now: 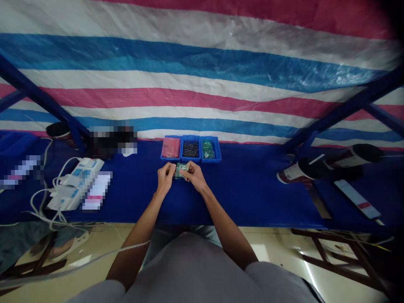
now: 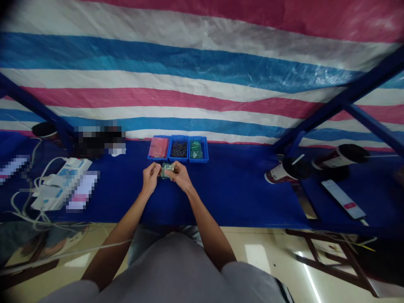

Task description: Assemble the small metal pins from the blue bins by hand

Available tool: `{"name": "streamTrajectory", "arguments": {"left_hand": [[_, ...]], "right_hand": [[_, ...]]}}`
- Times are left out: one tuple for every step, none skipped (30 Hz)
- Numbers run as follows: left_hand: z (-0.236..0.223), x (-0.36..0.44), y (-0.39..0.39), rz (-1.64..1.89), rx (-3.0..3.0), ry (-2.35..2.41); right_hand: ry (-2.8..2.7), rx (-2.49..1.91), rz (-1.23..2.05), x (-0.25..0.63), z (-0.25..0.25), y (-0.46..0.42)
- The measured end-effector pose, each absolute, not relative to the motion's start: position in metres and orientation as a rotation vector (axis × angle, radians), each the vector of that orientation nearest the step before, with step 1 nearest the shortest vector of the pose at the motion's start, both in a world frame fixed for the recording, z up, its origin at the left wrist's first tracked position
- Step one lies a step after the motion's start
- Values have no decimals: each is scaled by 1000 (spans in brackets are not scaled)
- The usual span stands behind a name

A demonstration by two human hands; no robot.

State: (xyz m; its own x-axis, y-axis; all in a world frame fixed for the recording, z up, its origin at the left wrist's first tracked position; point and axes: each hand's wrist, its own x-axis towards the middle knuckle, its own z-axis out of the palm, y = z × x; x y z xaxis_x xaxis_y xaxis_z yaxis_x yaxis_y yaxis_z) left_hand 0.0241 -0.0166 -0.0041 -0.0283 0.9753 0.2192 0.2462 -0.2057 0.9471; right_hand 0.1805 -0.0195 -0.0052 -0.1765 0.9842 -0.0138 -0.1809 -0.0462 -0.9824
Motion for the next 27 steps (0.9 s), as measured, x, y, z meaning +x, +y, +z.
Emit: {"name": "streamTrajectory", "arguments": {"left_hand": [[-4,24,-17,1264,1559,1319],[-3,24,-16,1237,1592,1312],[-4,25,-16,1213,1617,1304],[-4,25,-15,1190,1634,1295],[-5,25,-14,1175,1640,1287],[-5,25,-13,1167,1639,1280],[-6,24,-13,1165,1634,1274],[-7,24,-12,1168,1630,1268],[-8,24,-12,1169,1628,1263],[-8,24,-12,1168,1629,1259],[-8,24,-12,1167,1632,1257],[-8,24,-12,1165,1635,1256],[-7,24,-12,1157,1640,1252],[-7,24,-13,1143,1649,1243],[-6,24,-13,1119,1662,1228],[-5,24,-13,1091,1679,1211],[-5,24,-14,1062,1695,1197],[-4,24,-14,1040,1709,1188],[-4,24,-14,1028,1718,1187],[-4,25,-14,1025,1719,1190],[-3,25,-14,1029,1712,1196],[-3,25,-14,1037,1700,1202],[-3,25,-15,1046,1688,1206],[-3,25,-15,1056,1677,1208],[-3,24,-15,1068,1669,1210],[-3,24,-15,1083,1662,1211],[-3,24,-15,1101,1651,1211]], "right_hand": [[-1172,-989,1442,180,-8,-18],[-1166,-978,1443,180,-10,-17],[-1163,-974,1444,181,-12,-16],[-1161,-980,1443,181,-13,-16],[-1164,-991,1440,181,-14,-17],[-1172,-1005,1435,181,-14,-18],[-1184,-1017,1426,181,-13,-20],[-1200,-1027,1413,181,-12,-21],[-1223,-1035,1399,180,-12,-22],[-1248,-1045,1384,180,-11,-24],[-1273,-1054,1371,180,-11,-24],[-1294,-1063,1358,180,-11,-25],[-1308,-1067,1346,180,-11,-25],[-1316,-1069,1336,181,-12,-25],[-1319,-1071,1324,181,-13,-24],[-1322,-1072,1312,182,-14,-24],[-1328,-1075,1302,182,-15,-23],[-1335,-1078,1295,182,-16,-23],[-1341,-1082,1290,181,-16,-23],[-1345,-1084,1285,181,-17,-23],[-1348,-1087,1281,180,-17,-23],[-1353,-1090,1278,179,-17,-23],[-1362,-1095,1275,178,-16,-24],[-1373,-1103,1270,177,-16,-25],[-1383,-1111,1268,176,-15,-25],[-1393,-1115,1271,176,-13,-26],[-1402,-1111,1281,176,-12,-27]]}}
